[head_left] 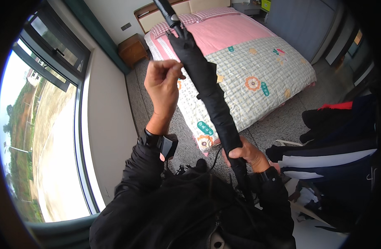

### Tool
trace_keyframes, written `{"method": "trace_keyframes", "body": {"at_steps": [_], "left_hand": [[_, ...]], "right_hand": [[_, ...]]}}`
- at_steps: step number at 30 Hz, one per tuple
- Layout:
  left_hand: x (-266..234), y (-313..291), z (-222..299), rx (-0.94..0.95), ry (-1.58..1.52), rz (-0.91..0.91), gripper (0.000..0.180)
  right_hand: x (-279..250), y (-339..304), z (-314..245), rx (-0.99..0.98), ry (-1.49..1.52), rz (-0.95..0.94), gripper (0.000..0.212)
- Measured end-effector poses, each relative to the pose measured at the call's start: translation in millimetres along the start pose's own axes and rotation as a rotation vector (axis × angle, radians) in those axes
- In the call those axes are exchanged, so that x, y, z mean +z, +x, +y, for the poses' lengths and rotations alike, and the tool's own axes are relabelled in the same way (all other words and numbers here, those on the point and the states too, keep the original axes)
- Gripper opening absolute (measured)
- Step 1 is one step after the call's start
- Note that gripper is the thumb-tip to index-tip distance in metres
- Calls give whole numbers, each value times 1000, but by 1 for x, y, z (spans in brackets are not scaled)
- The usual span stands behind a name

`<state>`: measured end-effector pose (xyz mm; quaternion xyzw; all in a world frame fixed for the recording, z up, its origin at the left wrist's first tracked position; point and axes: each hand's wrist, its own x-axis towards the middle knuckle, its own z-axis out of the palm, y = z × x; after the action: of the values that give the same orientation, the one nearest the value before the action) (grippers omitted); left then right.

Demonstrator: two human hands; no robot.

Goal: The person sweeps the bedroom floor with a broom, then picks up a black umbrella from a clothes rack, opens and closes it, and hangs it back on the rack. The person resumes sweeping near the rack.

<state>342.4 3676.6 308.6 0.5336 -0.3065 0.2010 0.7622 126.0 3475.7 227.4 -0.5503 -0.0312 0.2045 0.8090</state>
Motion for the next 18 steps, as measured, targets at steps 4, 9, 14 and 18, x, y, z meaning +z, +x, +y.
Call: {"method": "trace_keyframes", "body": {"at_steps": [4, 9, 14, 18], "left_hand": [[13, -13, 3, -157, -95, -82, 14], [38, -63, -17, -570, -517, -473, 66], [51, -63, -23, -684, -579, -371, 41], [59, -65, -22, -747, -531, -327, 15]], "right_hand": [[-10, -7, 1, -56, 249, -12, 79], [-6, -3, 19, -102, 560, -212, 80], [-8, -4, 17, -144, 389, -59, 90], [-14, -6, 2, -203, 149, 215, 83]]}}
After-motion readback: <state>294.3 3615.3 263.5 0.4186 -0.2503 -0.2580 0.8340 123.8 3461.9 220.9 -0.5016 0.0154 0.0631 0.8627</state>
